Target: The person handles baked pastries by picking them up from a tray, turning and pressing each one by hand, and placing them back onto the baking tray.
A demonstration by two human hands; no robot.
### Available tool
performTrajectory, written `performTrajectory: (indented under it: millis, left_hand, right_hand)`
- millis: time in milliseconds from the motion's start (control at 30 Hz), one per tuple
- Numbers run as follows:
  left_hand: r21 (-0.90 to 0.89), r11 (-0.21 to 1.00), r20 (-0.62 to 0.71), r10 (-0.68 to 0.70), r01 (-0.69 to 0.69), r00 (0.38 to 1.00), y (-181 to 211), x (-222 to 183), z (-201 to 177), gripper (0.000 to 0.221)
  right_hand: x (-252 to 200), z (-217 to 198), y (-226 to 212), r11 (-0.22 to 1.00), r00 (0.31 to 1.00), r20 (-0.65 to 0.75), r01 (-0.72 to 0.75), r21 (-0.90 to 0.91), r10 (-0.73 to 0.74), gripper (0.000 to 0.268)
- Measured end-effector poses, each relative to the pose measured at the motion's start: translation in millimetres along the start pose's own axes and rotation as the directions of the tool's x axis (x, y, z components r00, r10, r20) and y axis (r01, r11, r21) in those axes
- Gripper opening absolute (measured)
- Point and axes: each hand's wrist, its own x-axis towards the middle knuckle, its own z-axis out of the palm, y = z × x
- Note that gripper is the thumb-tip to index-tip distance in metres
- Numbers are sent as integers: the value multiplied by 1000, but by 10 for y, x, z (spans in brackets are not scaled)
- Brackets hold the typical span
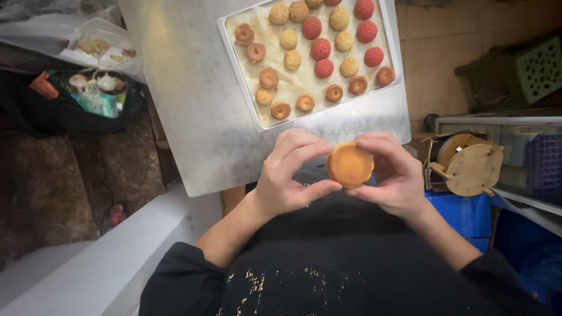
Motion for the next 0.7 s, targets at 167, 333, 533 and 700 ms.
performTrajectory:
  millis: [167,333,533,700]
  left_hand:
    - [-24,995,79,-94,96,992,-75,-80,83,49]
    - [144,989,66,-21,11,998,-73,-48,168,37]
    - [168,986,137,-28,4,990,-65,-34,170,41]
    - [167,986,154,-48,22,987,-65,-22,179,42]
  right_hand:
    - [45,23,35,995,993,-63,-97,16,98,74]
    - [63,45,20,971,977,-81,-184,154,198,69]
    - [32,52,47,974,980,-95,-161,157,177,70]
    - [41,78,55,960,975,-81,-184,211,205,70]
